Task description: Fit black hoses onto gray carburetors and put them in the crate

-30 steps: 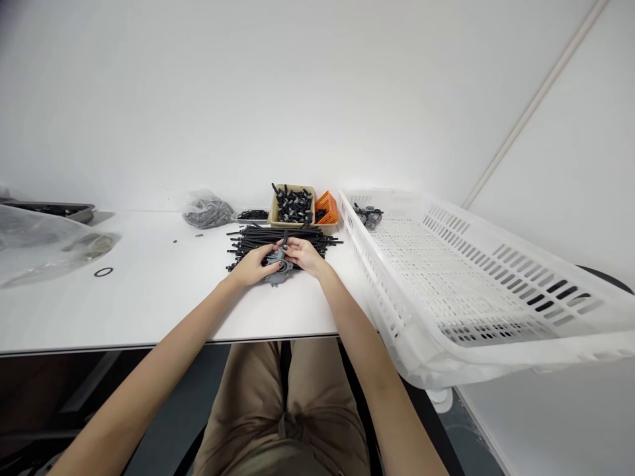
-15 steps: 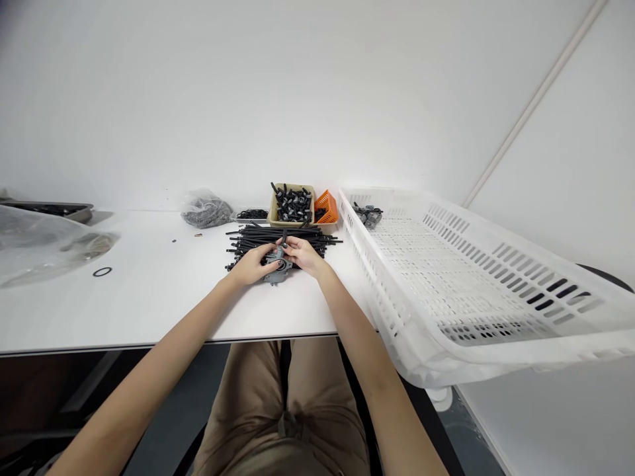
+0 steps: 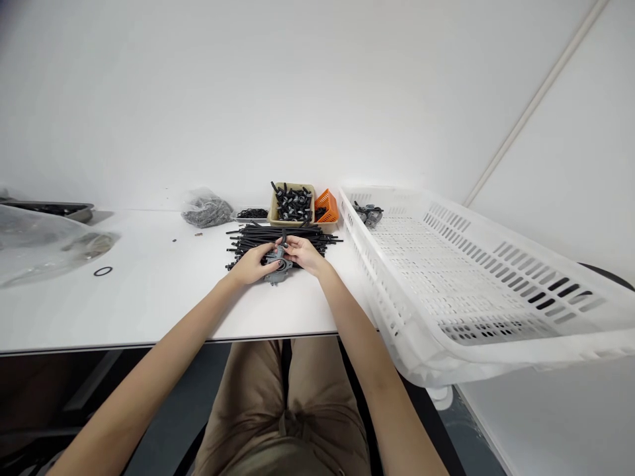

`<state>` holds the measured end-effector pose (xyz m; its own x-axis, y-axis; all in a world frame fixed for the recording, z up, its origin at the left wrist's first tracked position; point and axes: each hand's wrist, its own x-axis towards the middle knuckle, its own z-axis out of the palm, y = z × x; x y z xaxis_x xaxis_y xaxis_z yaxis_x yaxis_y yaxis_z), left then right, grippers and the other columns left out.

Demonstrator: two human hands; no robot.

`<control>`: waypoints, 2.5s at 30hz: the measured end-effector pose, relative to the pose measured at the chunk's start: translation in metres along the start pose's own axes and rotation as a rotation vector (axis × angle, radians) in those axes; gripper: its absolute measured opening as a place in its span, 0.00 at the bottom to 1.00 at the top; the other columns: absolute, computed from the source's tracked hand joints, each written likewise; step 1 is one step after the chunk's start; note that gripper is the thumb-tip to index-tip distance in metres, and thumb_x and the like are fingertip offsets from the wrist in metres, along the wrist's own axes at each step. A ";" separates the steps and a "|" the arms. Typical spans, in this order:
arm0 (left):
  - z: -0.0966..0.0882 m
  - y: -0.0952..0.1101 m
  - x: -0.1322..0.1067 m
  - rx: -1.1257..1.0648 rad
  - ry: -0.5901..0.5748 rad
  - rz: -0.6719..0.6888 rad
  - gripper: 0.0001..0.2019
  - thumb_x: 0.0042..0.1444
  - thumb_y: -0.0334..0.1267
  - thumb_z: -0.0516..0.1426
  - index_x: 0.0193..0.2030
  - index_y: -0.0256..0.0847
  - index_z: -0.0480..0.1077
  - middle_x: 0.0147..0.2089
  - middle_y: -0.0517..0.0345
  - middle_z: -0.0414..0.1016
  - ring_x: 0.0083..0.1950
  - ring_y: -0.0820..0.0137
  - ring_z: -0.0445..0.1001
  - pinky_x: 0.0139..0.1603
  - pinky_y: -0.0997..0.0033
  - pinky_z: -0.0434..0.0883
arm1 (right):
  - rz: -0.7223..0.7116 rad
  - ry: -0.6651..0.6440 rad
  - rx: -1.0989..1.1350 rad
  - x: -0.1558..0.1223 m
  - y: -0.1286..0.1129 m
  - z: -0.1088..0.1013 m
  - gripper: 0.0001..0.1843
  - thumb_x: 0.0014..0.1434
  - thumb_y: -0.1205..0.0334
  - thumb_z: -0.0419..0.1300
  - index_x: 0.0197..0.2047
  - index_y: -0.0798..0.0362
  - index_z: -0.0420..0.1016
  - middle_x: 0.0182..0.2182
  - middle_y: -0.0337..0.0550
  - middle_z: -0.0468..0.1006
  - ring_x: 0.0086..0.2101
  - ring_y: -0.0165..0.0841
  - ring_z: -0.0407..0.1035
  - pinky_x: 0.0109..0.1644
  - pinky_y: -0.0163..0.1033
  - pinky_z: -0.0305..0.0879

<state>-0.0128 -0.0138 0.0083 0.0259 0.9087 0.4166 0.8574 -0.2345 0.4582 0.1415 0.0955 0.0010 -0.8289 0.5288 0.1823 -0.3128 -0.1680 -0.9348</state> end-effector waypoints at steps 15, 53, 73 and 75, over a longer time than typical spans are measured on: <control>0.001 -0.001 0.001 -0.010 0.003 -0.026 0.23 0.54 0.53 0.53 0.47 0.38 0.71 0.45 0.50 0.77 0.45 0.57 0.75 0.48 0.60 0.69 | 0.002 0.003 0.044 0.001 0.001 0.001 0.13 0.48 0.65 0.67 0.40 0.51 0.77 0.35 0.40 0.77 0.36 0.30 0.71 0.42 0.33 0.67; 0.001 -0.003 0.001 -0.032 -0.015 -0.035 0.24 0.54 0.54 0.53 0.51 0.39 0.71 0.48 0.49 0.76 0.46 0.57 0.74 0.51 0.59 0.69 | -0.015 0.043 0.024 -0.001 -0.002 0.005 0.13 0.48 0.66 0.66 0.39 0.51 0.78 0.38 0.40 0.77 0.40 0.31 0.70 0.44 0.34 0.67; 0.001 -0.002 0.002 -0.024 -0.025 -0.041 0.25 0.55 0.55 0.52 0.50 0.38 0.71 0.49 0.48 0.76 0.46 0.57 0.74 0.49 0.60 0.69 | -0.006 0.053 0.018 -0.001 -0.003 0.007 0.12 0.48 0.65 0.66 0.39 0.51 0.78 0.38 0.41 0.77 0.40 0.32 0.70 0.45 0.35 0.67; 0.001 -0.002 0.002 -0.022 -0.027 -0.043 0.25 0.55 0.55 0.52 0.50 0.38 0.71 0.49 0.48 0.76 0.46 0.57 0.74 0.49 0.60 0.69 | -0.005 0.052 0.011 -0.001 -0.003 0.007 0.12 0.48 0.64 0.66 0.39 0.51 0.78 0.37 0.41 0.77 0.40 0.31 0.70 0.44 0.35 0.67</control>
<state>-0.0144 -0.0114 0.0075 0.0031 0.9270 0.3751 0.8467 -0.2021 0.4923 0.1404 0.0898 0.0058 -0.8025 0.5718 0.1703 -0.3220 -0.1748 -0.9305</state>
